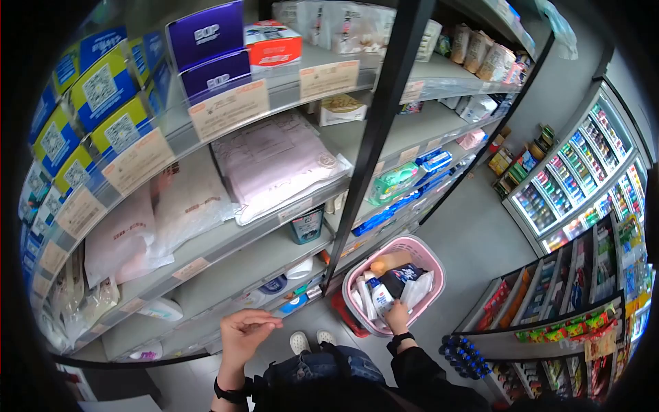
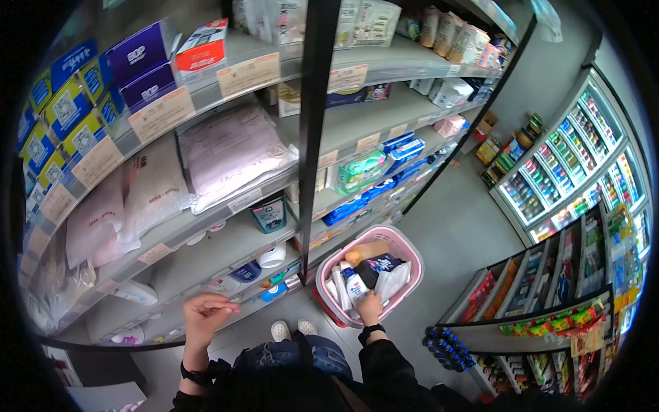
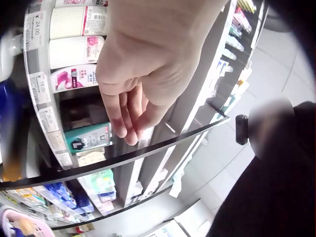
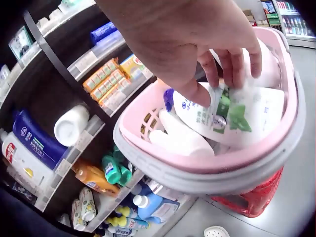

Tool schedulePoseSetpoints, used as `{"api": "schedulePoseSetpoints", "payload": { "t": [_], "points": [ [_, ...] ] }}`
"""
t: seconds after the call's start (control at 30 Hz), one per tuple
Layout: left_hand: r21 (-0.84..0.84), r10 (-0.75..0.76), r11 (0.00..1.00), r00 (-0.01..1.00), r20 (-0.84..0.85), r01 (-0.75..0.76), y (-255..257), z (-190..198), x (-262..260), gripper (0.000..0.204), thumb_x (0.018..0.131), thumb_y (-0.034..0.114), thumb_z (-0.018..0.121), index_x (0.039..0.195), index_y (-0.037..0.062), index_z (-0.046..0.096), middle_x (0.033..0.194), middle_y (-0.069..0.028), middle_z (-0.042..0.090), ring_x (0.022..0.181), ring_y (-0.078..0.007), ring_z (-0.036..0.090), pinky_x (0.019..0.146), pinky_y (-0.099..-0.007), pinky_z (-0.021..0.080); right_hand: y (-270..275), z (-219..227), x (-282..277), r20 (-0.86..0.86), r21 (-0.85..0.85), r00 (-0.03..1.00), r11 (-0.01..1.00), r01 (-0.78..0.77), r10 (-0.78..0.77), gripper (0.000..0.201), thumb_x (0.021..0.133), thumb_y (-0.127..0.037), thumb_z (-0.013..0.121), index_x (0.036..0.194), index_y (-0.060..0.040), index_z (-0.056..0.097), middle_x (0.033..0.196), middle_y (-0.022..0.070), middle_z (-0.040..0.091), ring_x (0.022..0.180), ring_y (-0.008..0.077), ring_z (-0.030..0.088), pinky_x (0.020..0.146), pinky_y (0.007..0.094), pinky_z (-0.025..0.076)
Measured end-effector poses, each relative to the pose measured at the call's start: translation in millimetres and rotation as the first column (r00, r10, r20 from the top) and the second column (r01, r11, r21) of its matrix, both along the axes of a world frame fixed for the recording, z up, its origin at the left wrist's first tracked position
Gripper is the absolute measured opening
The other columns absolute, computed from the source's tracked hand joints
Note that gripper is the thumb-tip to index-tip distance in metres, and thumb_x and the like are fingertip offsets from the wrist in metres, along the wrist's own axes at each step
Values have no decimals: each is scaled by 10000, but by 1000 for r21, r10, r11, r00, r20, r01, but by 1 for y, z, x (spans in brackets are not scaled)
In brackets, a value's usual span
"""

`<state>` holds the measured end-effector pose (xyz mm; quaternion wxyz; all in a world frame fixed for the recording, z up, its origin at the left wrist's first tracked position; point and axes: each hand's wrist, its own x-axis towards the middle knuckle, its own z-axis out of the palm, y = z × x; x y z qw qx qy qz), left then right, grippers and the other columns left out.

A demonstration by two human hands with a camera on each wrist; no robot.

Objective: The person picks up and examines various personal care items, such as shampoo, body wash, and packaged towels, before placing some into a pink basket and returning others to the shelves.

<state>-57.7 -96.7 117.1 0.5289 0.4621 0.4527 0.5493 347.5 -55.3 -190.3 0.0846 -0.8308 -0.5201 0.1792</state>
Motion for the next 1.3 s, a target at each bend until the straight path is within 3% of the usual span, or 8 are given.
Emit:
{"api": "schedulePoseSetpoints", "payload": {
  "t": [0.23, 0.33, 0.63, 0.7, 0.73, 0.87, 1.13, 1.3],
  "points": [
    [4, 75, 997, 959, 272, -80, -14, 39, -10, 242, 740, -138, 677, 954, -45, 616, 821, -169, 693, 776, -230, 695, 738, -338, 572, 2, -5, -16, 145, -5, 989, 1000, 29, -28, 571, 677, -208, 709, 1175, -31, 491, 1178, 163, 499, 1160, 367, 459, 916, 501, 432],
    [68, 94, 991, 957, 275, -117, -20, 51, -11, 249, 751, -103, 683, 972, -18, 606, 793, -128, 682, 743, -207, 678, 699, -317, 554, 9, -8, -12, 185, -193, 983, 981, 15, 21, 633, 672, -266, 689, 1228, -42, 485, 1278, 120, 491, 1234, 338, 409, 989, 478, 387],
    [61, 125, 986, 940, 317, -152, -30, 62, -17, 217, 809, -62, 644, 1013, -3, 602, 845, -124, 670, 799, -193, 654, 725, -303, 518, 31, -4, -2, 223, -421, 961, 906, -55, 162, 798, 514, -364, 780, 1204, -44, 541, 1220, 120, 558, 1156, 332, 488, 973, 424, 414],
    [70, 89, 990, 929, 360, -122, -31, 62, -18, 213, 831, -69, 626, 1034, -8, 603, 900, -122, 674, 849, -186, 655, 754, -298, 519, 27, -21, 4, 77, -316, 996, 949, -13, 39, 773, 518, -327, 810, 1150, 0, 508, 1117, 174, 604, 1050, 360, 575, 929, 414, 453],
    [46, 87, 993, 921, 378, -113, -32, 62, -18, 213, 835, -64, 621, 1040, -10, 602, 906, -131, 677, 850, -193, 660, 756, -302, 521, 14, -20, 4, -197, -100, 980, 994, -31, 11, 717, 536, -253, 834, 1087, 26, 471, 1030, 228, 621, 967, 403, 613, 876, 422, 483],
    [43, 55, 996, 893, 446, -83, -35, 55, -18, 221, 832, -61, 619, 1048, -16, 598, 899, -153, 690, 840, -215, 676, 754, -317, 533, 3, -36, -4, -254, 70, 967, 997, 21, -2, 661, 564, -186, 827, 1060, 62, 467, 971, 249, 633, 945, 427, 616, 821, 439, 504],
    [14, 88, 994, 860, 502, -110, -39, 56, -11, 280, 780, -67, 656, 1044, 7, 598, 787, -135, 681, 745, -226, 658, 699, -334, 510, 17, -11, 10, -386, -40, 922, 999, 0, -16, 514, 580, -239, 824, 946, 46, 602, 862, 189, 683, 747, 294, 682, 685, 383, 543],
    [75, 57, 991, 859, 509, -110, -38, 55, 1, 322, 759, -65, 685, 1059, 10, 598, 779, -126, 680, 735, -222, 654, 701, -327, 508, 15, 45, 9, -456, -39, 890, 998, -50, 26, 500, 576, -248, 820, 924, 38, 603, 853, 190, 678, 794, 299, 674, 699, 385, 532]
  ]
}}
